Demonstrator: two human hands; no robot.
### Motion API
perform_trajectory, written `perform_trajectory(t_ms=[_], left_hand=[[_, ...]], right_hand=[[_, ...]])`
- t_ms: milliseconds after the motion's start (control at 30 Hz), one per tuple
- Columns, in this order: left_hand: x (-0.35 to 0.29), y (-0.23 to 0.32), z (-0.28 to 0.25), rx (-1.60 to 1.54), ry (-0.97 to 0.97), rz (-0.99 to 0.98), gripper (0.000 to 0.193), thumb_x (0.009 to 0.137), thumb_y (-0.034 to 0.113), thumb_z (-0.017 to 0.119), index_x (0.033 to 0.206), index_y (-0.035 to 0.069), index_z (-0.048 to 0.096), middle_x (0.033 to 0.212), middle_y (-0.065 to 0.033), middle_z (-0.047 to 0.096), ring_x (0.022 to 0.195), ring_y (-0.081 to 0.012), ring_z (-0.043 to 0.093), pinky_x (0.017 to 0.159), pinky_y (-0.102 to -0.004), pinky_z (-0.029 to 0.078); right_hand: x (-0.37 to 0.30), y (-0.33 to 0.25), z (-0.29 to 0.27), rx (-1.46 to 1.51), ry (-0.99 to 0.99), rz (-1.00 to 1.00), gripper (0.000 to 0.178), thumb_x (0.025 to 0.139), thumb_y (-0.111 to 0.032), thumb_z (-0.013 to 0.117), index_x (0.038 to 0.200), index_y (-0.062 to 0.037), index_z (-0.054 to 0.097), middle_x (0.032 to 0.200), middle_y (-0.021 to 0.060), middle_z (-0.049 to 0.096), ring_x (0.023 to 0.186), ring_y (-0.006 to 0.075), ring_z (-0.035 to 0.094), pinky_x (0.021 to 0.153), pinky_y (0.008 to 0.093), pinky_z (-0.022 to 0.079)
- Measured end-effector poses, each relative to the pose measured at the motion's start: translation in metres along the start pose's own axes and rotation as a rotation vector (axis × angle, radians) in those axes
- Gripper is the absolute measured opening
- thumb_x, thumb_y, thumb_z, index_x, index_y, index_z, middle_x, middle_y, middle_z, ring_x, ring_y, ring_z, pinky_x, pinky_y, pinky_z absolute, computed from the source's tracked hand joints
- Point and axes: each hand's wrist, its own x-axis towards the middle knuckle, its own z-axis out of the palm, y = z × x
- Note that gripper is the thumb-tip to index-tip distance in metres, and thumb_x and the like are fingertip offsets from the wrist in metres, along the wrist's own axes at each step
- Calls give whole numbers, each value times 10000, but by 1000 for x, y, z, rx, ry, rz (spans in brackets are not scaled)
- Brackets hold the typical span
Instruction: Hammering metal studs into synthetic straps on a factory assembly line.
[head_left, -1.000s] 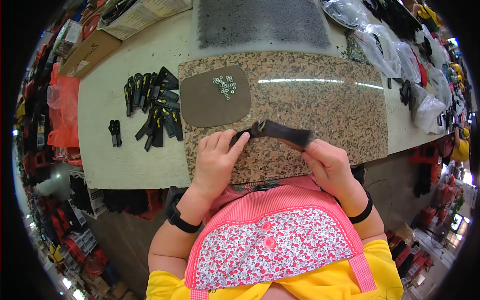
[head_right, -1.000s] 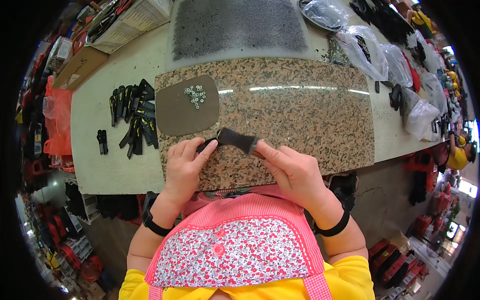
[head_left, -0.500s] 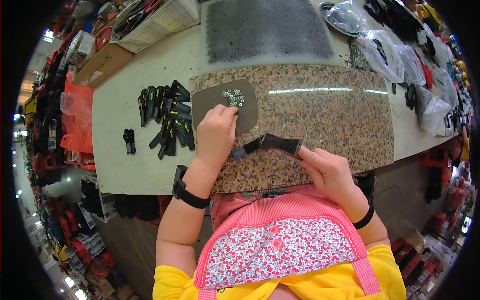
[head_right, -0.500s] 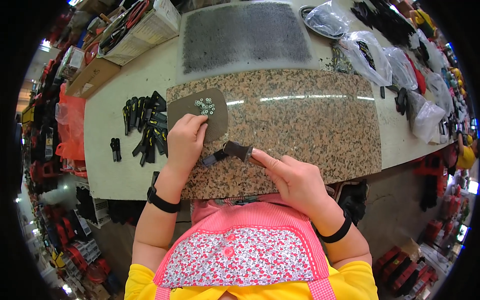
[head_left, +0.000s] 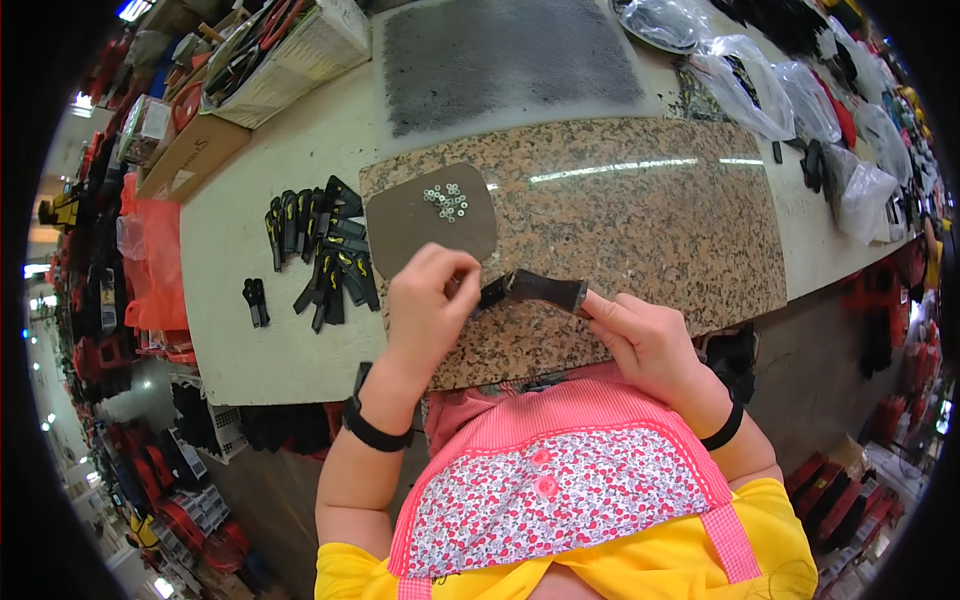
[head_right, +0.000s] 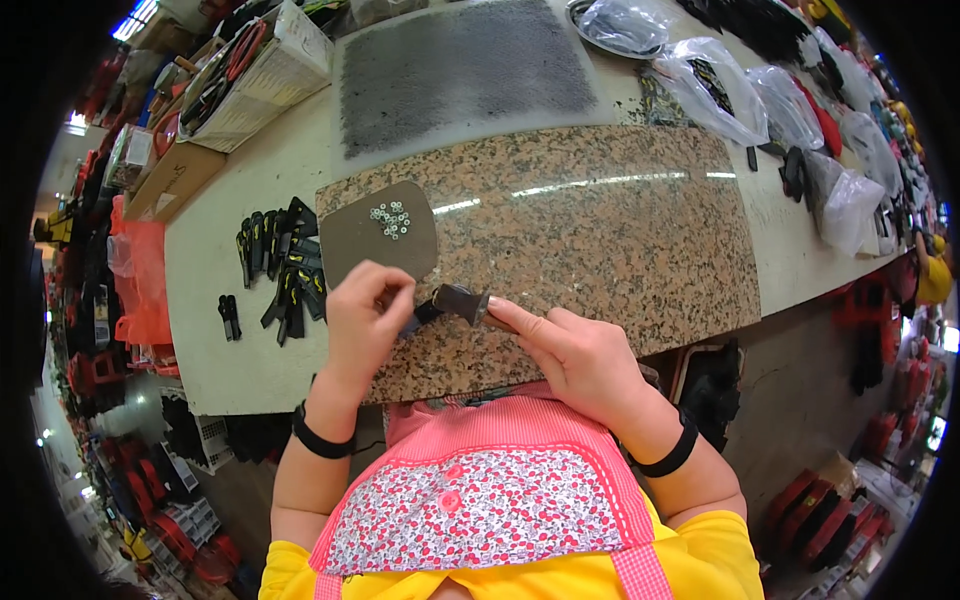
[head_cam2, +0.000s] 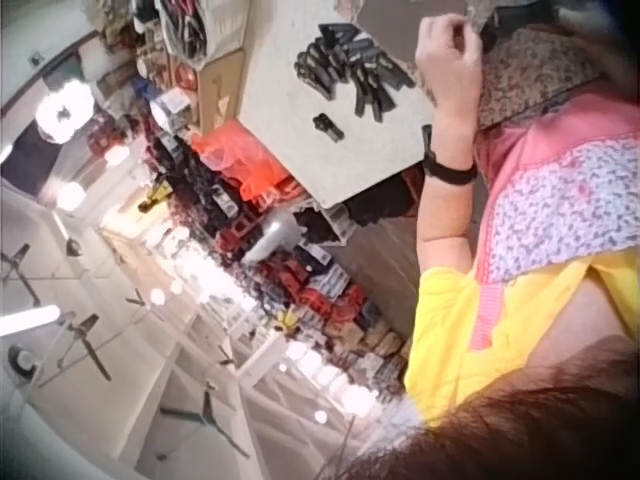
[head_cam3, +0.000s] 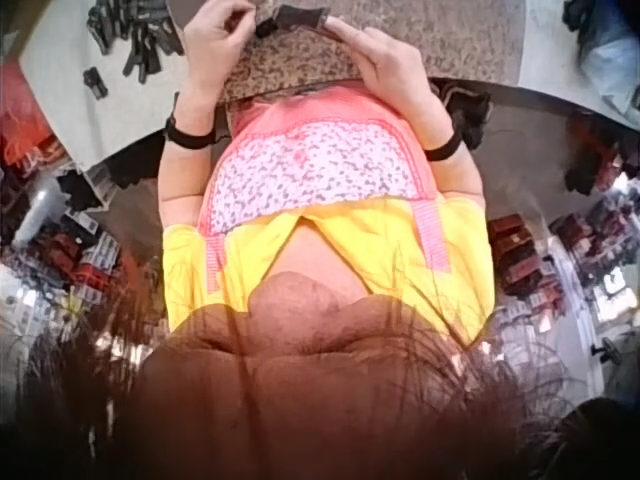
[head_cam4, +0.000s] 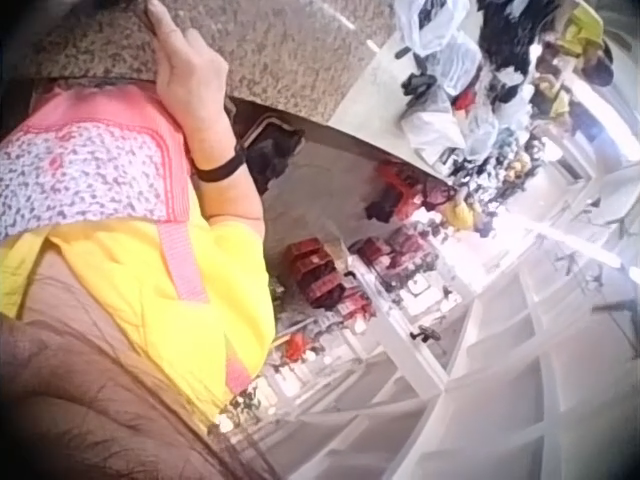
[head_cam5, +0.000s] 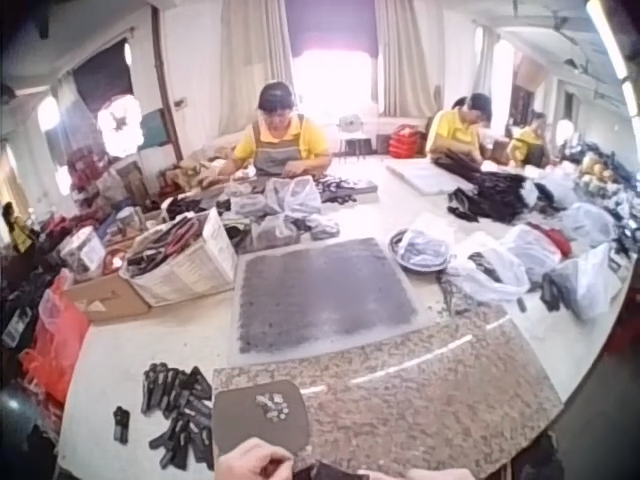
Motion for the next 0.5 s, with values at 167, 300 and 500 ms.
perform_trajectory(t_ms=[167,300,500], left_hand=[[-27,-14,21,-28,18,45,104,816,-18,728,909,27,726,830,-44,647,610,-88,604,541,-228,475],[-30,-16,27,82,69,136,131,812,-15,743,930,37,725,854,-51,652,646,-133,629,557,-256,494],[-29,-12,28,250,112,285,178,774,-3,760,937,50,714,868,-74,650,748,-245,644,639,-331,523]], right_hand=[[-3,3,4,10,28,-8,502,901,-173,675,1385,-280,595,718,83,526,605,279,597,549,382,498],[-4,1,5,-13,19,-7,503,898,-181,681,1384,-281,596,720,81,527,606,278,599,548,381,498],[-4,0,6,-3,40,-4,509,893,-184,687,1384,-283,596,723,81,530,612,280,603,552,382,502]])
